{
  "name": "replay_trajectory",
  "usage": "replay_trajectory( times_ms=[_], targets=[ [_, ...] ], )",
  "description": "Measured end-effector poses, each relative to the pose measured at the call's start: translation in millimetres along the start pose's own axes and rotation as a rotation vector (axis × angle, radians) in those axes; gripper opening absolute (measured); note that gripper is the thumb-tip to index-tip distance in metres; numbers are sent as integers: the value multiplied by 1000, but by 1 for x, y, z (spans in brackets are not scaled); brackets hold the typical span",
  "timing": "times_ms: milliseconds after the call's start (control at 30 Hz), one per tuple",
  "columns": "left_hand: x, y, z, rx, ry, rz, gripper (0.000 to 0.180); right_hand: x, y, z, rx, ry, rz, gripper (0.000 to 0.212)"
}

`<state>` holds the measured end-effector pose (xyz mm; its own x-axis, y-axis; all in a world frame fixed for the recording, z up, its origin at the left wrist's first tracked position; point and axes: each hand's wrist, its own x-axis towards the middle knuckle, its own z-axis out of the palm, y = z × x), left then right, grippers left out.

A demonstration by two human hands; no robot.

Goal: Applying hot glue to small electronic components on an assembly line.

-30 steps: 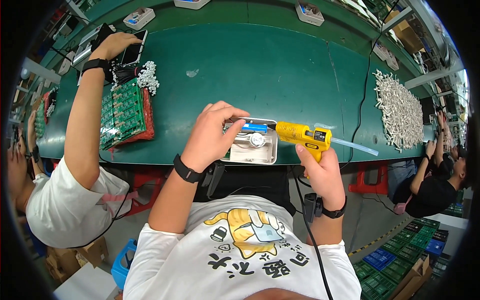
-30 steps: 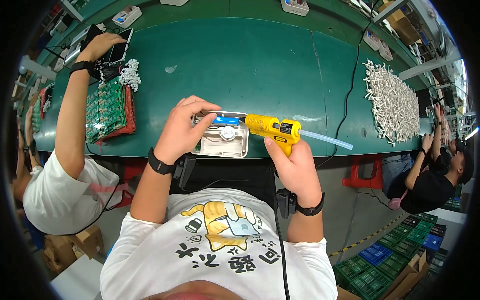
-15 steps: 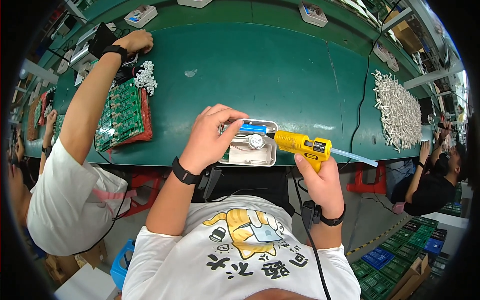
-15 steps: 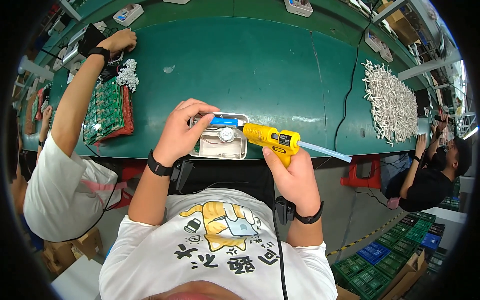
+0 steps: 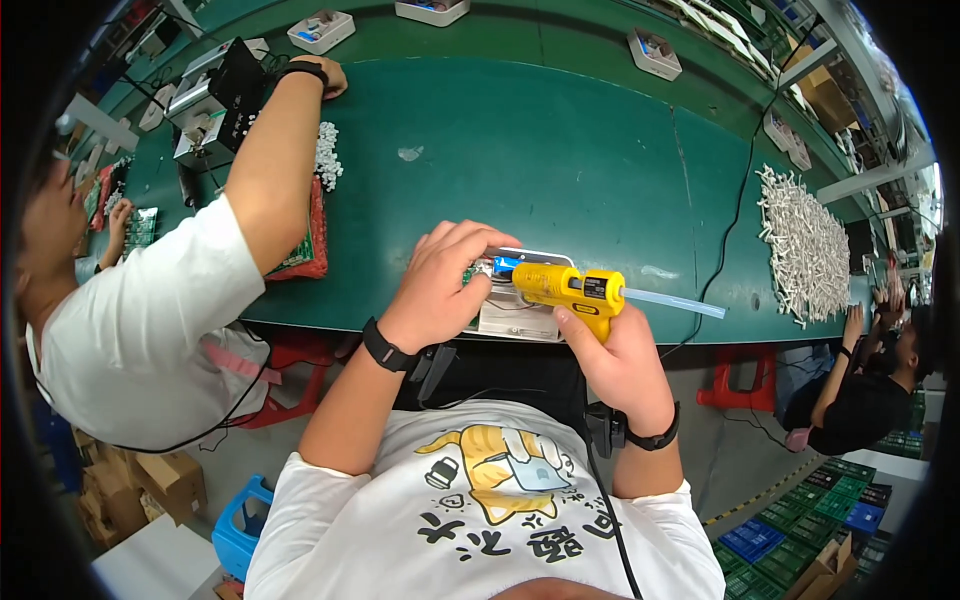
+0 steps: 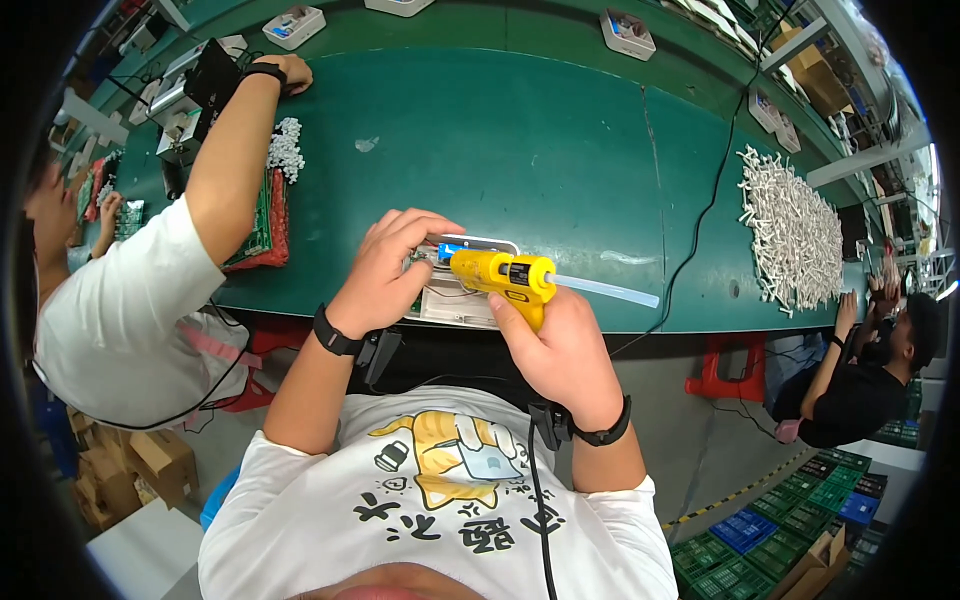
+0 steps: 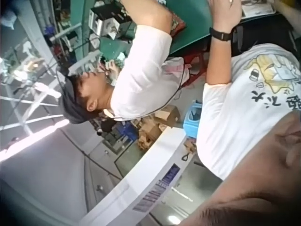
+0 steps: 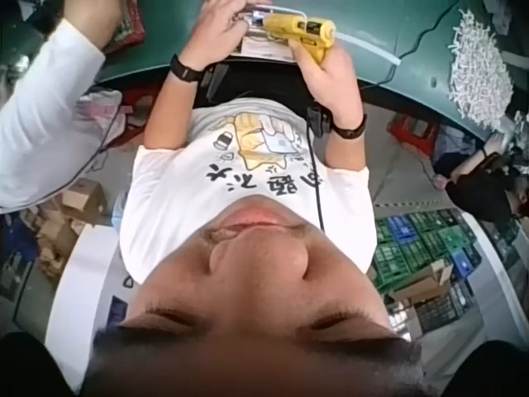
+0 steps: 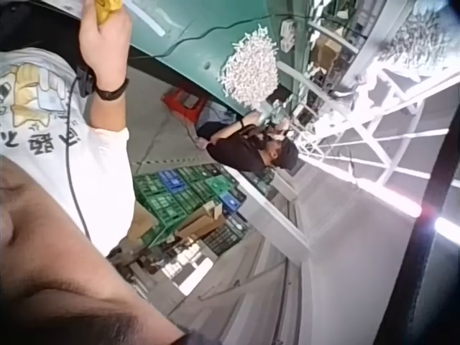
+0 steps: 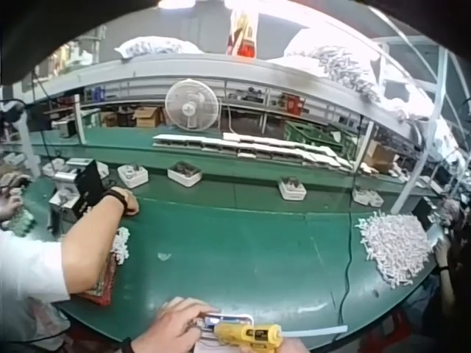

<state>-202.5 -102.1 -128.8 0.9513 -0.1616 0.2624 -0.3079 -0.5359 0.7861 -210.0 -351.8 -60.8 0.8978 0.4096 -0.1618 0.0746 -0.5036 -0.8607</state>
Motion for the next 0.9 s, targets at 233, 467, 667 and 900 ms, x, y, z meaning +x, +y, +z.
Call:
replay_trajectory(
  times_ms=[233, 467, 667, 900],
  targets=[
    [2, -3, 2, -4, 0, 9, 41, 0, 4, 2, 33, 146, -37, 25],
    [-8, 2, -3, 73, 178, 9, 36, 0, 4, 7, 235, 66, -30, 24],
    [17, 9, -12, -4, 109, -163, 27, -7, 90, -42, 590, 478, -90, 25],
    [147, -50, -10, -143, 324, -288, 27, 6, 137, -45, 733, 607, -183, 30]
  ],
)
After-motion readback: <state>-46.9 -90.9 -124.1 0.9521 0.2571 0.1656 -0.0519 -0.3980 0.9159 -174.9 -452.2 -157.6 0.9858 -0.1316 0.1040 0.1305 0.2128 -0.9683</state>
